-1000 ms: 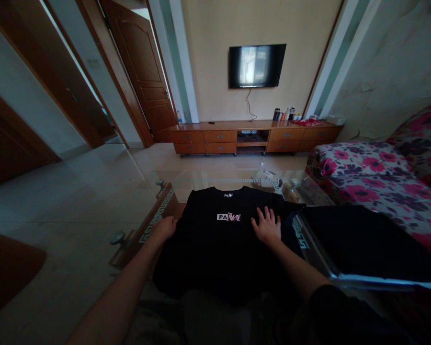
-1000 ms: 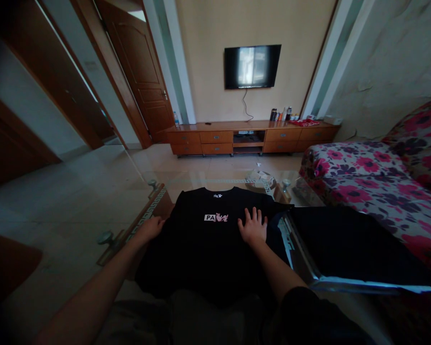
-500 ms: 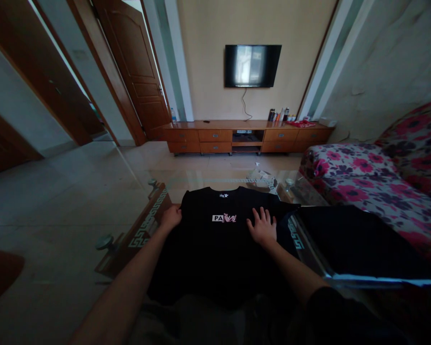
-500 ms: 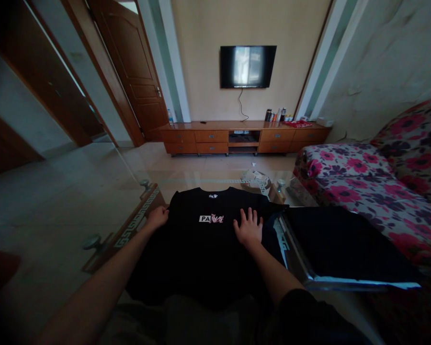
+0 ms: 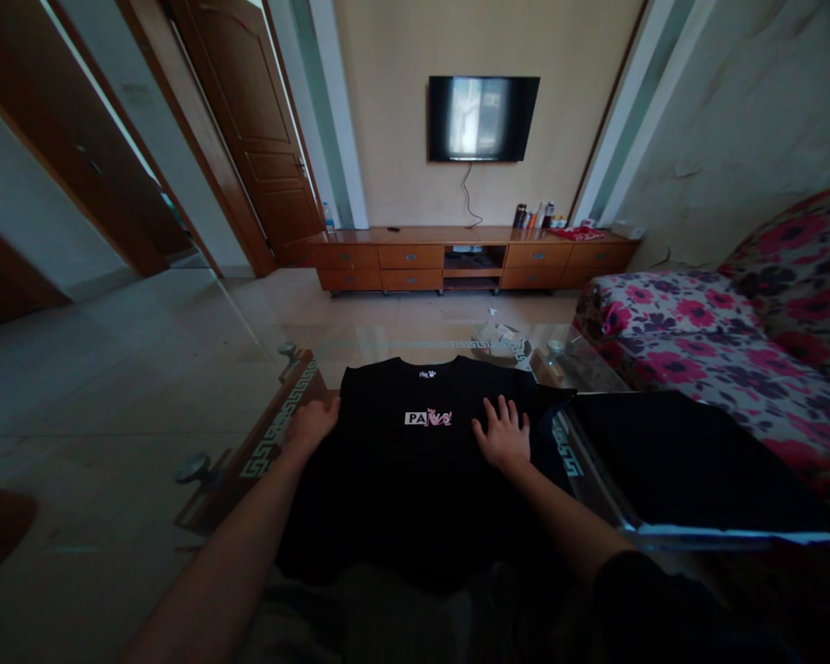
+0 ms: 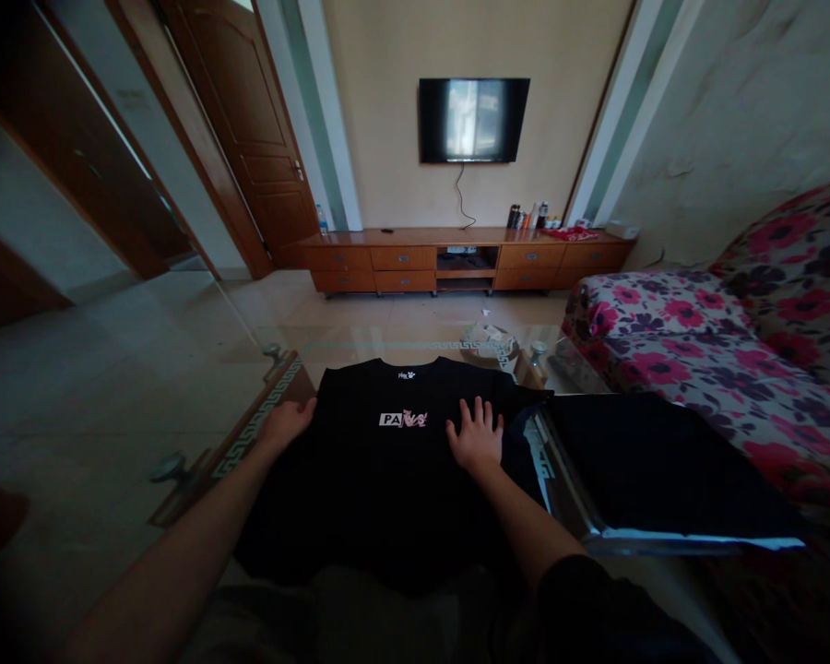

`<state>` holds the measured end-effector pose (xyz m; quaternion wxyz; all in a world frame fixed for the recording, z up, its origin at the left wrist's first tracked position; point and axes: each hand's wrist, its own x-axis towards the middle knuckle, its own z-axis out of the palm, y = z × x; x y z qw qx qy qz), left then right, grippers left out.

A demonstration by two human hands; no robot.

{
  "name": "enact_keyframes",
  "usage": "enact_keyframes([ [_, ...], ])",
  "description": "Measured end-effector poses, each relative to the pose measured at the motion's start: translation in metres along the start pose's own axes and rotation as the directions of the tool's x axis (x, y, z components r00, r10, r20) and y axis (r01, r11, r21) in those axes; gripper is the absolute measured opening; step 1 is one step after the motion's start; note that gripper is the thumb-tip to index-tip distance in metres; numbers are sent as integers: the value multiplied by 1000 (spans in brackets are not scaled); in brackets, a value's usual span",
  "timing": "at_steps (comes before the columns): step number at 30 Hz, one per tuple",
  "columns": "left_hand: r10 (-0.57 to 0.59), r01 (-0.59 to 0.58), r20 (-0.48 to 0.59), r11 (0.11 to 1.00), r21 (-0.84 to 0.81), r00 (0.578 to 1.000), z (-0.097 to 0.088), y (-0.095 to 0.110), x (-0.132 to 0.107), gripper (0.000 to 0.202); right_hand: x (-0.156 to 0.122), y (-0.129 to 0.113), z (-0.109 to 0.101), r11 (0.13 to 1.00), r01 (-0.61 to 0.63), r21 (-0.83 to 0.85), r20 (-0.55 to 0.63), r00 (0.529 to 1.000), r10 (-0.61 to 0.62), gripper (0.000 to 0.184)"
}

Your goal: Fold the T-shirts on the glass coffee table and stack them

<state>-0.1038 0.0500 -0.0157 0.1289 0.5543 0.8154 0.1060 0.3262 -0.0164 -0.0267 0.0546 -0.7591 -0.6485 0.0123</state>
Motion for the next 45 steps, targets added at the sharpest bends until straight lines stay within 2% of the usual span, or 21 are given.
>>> enact_keyframes([
  [5, 91, -60, 232, 989, -136, 969, -16, -8, 3, 39, -1, 0, -1, 1000, 5, 13, 0, 1000, -5, 71],
  [9, 176, -117, 283, 970, -215, 943, -18, -19, -8, 39, -1, -1, -1, 1000, 4, 15, 2, 1000, -4, 71],
  [16, 184, -165, 173, 979, -118, 968, -19, -23, -15, 45, 0, 1, 0, 1000, 8, 17, -14, 1000, -8, 70],
  [20, 144, -150, 58, 980, 127, 988, -19, -24, -23, 56, 0, 2, 3, 1000, 8, 15, -14, 1000, -7, 70],
  [22, 169, -161, -16, 958, 237, 985, -16, -21, -25, 58, 1, 2, 4, 1000, 11, 17, -20, 1000, -10, 71],
  [25, 261, -240, -57, 940, 242, 964, -7, -12, -25, 48, 1, 2, 5, 1000, 12, 18, -26, 1000, -12, 71],
  [27, 348, -321, -91, 920, 223, 933, 2, -6, -24, 47, 1, 3, 5, 1000, 13, 19, -29, 1000, -13, 71],
  [30, 466, -435, -124, 874, 215, 876, 20, -1, -21, 58, 1, 2, 4, 1000, 15, 19, -22, 1000, -14, 71],
  [32, 491, -463, -83, 856, 230, 867, 32, -2, -19, 65, 0, 2, 4, 1000, 13, 17, -16, 1000, -13, 71],
  [34, 487, -461, -40, 848, 260, 873, 40, -4, -18, 70, 0, 2, 4, 1000, 16, 13, -22, 1000, -16, 71],
  [38, 432, -404, -32, 864, 300, 901, 45, -8, -14, 74, 1, 2, 5, 1000, 24, 10, -22, 999, -24, 70],
  [42, 329, -283, -98, 903, 323, 939, 40, 1, -10, 78, 1, 1, 2, 1000, 23, 11, -2, 1000, -23, 70],
  [45, 350, -280, -171, 900, 335, 921, 35, 18, -3, 75, 0, 0, -1, 1000, 28, 12, 8, 1000, -28, 71],
])
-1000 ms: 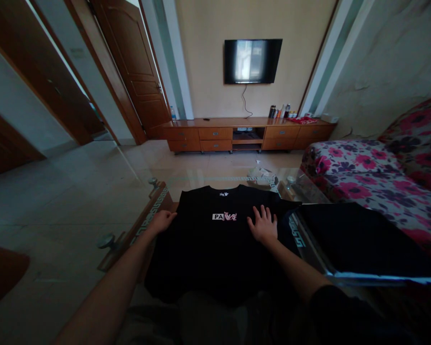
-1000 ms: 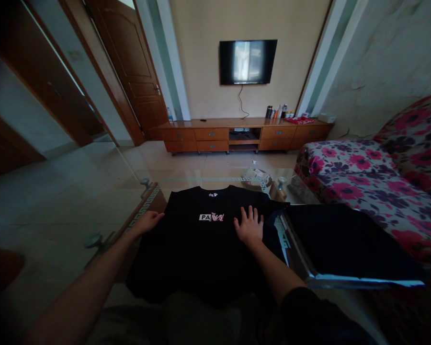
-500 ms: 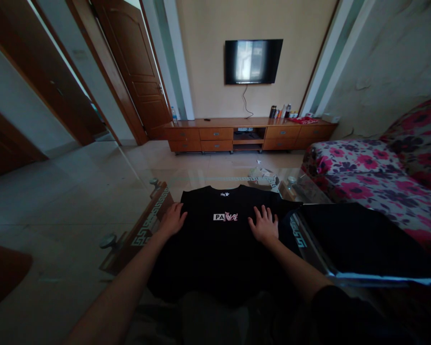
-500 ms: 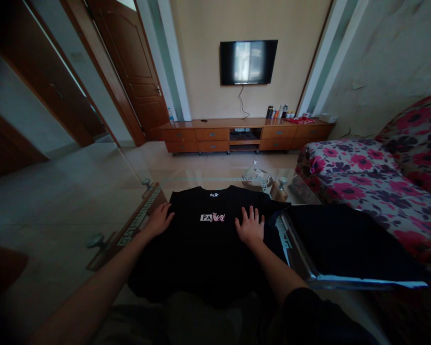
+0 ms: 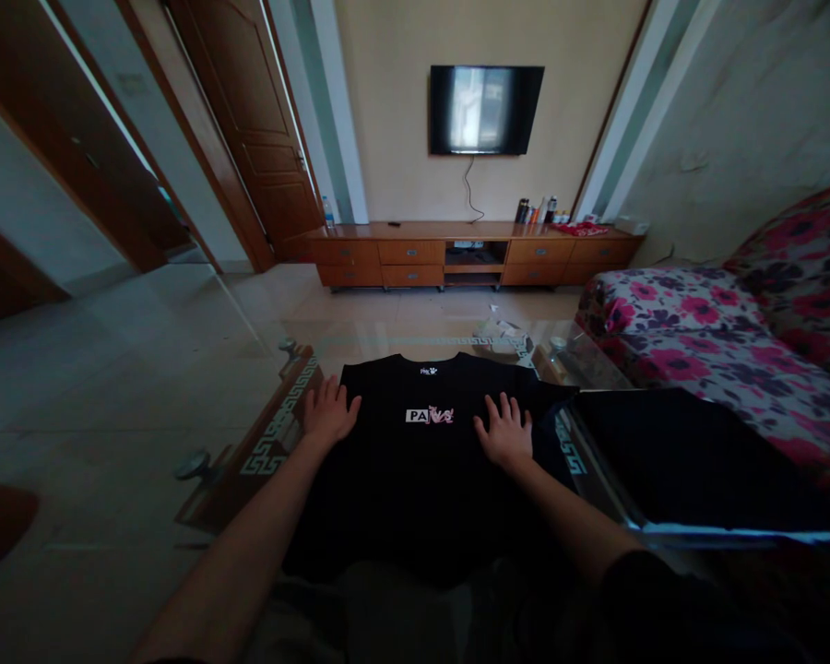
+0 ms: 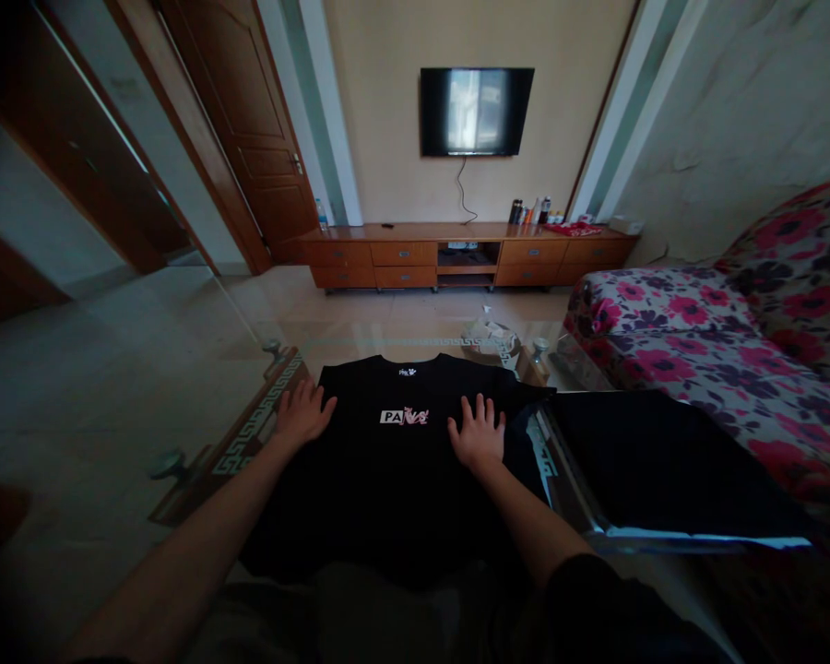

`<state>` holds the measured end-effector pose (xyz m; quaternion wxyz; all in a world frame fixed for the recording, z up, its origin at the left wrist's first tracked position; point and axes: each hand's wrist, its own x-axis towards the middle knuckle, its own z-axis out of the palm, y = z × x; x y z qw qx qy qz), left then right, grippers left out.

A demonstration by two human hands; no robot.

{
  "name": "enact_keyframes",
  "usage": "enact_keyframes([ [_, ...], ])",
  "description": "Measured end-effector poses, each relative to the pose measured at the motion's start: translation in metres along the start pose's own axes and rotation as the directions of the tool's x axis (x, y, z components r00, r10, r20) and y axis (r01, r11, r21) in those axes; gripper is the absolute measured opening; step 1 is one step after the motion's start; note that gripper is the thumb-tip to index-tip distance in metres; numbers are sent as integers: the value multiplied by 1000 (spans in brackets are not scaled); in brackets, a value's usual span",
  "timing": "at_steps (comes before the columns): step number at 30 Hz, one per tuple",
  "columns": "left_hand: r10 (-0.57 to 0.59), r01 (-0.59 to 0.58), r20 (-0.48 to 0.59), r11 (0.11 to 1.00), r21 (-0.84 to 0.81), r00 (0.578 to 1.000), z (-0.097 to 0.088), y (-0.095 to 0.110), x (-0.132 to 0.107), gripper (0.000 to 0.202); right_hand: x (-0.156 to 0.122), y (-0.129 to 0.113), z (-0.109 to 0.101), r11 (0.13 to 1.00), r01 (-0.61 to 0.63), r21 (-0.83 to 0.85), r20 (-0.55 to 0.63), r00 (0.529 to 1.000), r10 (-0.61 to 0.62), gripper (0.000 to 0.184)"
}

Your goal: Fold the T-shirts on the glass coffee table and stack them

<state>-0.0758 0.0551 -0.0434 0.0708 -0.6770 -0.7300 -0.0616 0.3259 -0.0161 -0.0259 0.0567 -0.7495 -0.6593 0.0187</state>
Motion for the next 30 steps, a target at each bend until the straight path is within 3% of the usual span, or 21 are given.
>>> enact_keyframes([
  [4, 84, -85, -21, 996, -35, 996, 3, 10, 18, 75, 0, -1, -2, 1000, 5, -1, 16, 1000, -5, 70],
  [10, 33, -29, 66, 997, -67, 997, 22, -2, 35, 86, 2, 0, 4, 1000, 8, -11, -16, 1000, -9, 71],
  [14, 33, -33, 0, 998, -46, 999, 23, -2, 47, 84, 4, 0, 6, 1000, 15, -14, -37, 999, -16, 71],
  [16, 75, -76, -24, 996, -48, 997, 25, 1, 51, 81, 4, 1, 6, 1000, 17, -15, -41, 999, -18, 71],
  [21, 136, -132, 34, 987, -86, 990, 35, 4, 51, 83, 5, 2, 6, 999, 29, -17, -44, 999, -30, 71],
  [26, 72, -79, -132, 996, -49, 989, 18, 13, 37, 74, 2, 2, 6, 999, 37, 2, -48, 998, -36, 69],
  [28, 118, -128, -201, 991, -35, 972, 7, 21, 29, 66, 2, 2, 0, 999, 50, 21, -50, 998, -49, 64],
  [30, 191, -202, -190, 978, -42, 963, 1, 30, 22, 61, 5, 4, -14, 996, 78, 42, -87, 993, -74, 55],
])
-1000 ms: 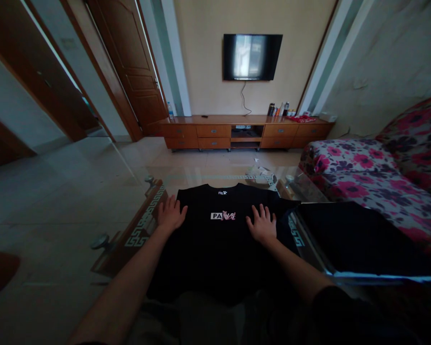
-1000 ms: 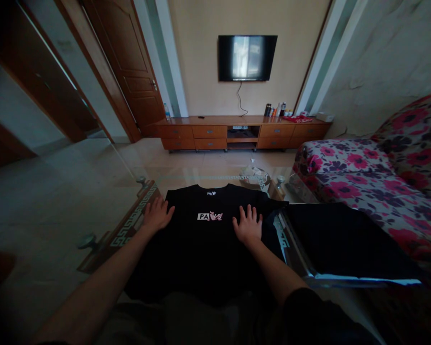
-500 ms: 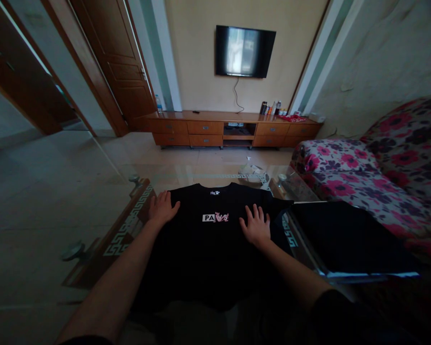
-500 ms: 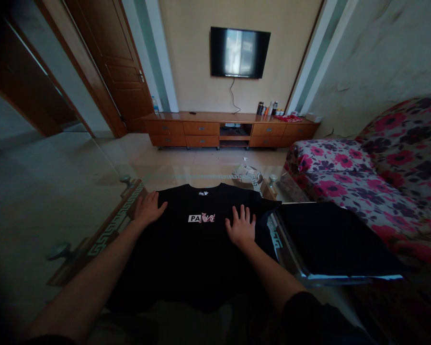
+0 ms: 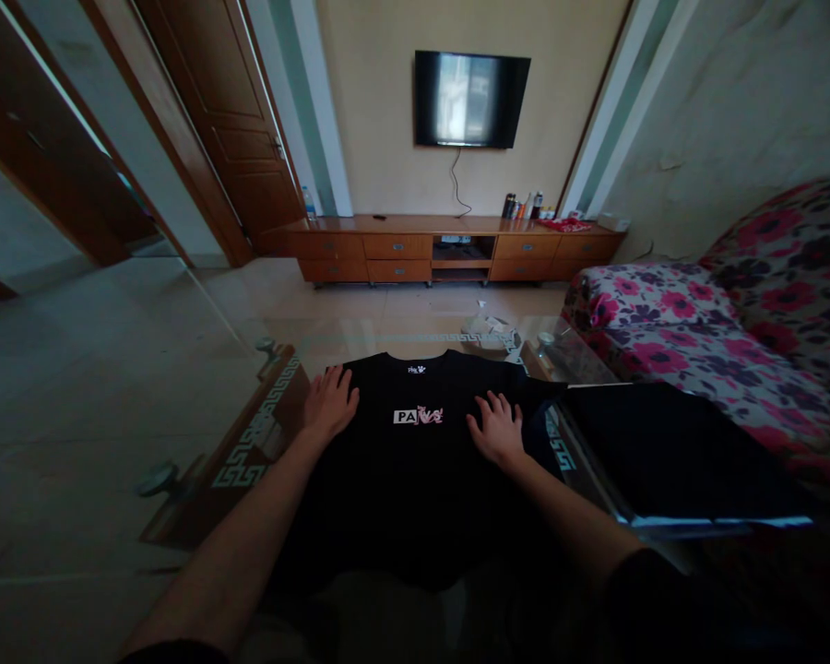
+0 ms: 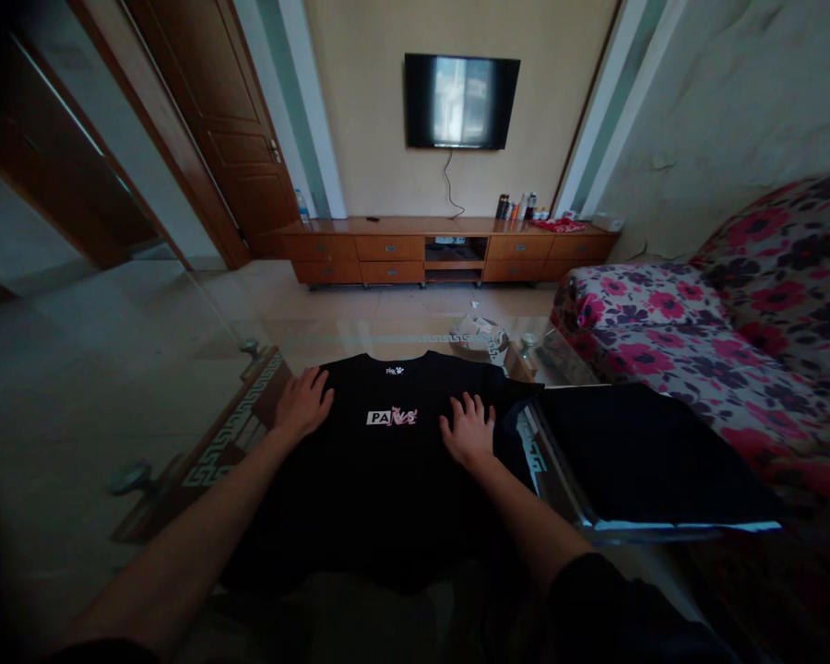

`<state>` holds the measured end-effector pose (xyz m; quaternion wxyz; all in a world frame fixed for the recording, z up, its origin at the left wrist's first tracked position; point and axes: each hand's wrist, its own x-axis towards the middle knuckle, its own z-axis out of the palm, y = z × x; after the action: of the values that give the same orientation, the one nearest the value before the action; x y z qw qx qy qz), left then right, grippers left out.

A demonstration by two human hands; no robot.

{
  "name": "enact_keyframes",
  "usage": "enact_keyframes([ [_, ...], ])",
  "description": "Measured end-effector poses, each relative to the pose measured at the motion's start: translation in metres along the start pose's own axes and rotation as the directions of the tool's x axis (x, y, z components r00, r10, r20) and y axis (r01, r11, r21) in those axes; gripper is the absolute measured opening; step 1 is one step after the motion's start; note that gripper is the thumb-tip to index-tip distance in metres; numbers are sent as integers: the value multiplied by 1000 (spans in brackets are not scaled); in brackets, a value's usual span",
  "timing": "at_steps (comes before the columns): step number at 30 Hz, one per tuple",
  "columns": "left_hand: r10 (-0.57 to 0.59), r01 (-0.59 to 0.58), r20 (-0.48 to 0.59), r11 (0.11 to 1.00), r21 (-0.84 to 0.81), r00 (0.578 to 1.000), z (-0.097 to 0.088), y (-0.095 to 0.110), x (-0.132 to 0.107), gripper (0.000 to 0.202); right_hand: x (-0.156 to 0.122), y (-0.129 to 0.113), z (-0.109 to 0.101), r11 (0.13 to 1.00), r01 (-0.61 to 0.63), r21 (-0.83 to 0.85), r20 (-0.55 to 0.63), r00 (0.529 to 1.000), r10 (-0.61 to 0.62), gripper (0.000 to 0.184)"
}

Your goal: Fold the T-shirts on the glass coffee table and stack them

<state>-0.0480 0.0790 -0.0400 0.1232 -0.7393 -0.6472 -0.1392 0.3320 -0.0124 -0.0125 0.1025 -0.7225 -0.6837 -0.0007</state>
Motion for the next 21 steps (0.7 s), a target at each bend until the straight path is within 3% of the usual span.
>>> enact_keyframes([
  [2, 39, -36, 82, 999, -39, 996, -1, 5, -5, 61, 8, 7, -21, 1000, -11, 16, -84, 996, 12, 47],
  [5, 44, -26, 217, 996, -83, 975, 5, 0, -13, 65, 22, 30, -53, 981, -187, 44, -183, 964, 192, 44],
  [8, 32, -11, 248, 996, -85, 968, 10, -13, -21, 67, 29, 59, -69, 905, -418, 75, -87, 902, 424, 49],
  [10, 15, 3, 246, 997, -74, 969, 11, -22, -24, 67, 29, 75, -68, 844, -531, 68, 3, 846, 532, 59],
  [13, -1, 19, 248, 997, -68, 969, 9, -29, -28, 66, 29, 91, -56, 794, -600, 102, 127, 799, 588, 70],
  [16, 5, 15, 237, 997, -80, 972, 7, -30, -29, 66, 34, 98, -48, 780, -607, 151, 202, 792, 577, 75],
  [19, 4, 16, 218, 996, -90, 976, 6, -29, -29, 66, 42, 101, -45, 765, -618, 182, 202, 785, 586, 83],
  [21, 2, 18, 208, 996, -91, 978, 6, -29, -29, 65, 47, 103, -46, 772, -594, 229, 188, 805, 563, 86],
])
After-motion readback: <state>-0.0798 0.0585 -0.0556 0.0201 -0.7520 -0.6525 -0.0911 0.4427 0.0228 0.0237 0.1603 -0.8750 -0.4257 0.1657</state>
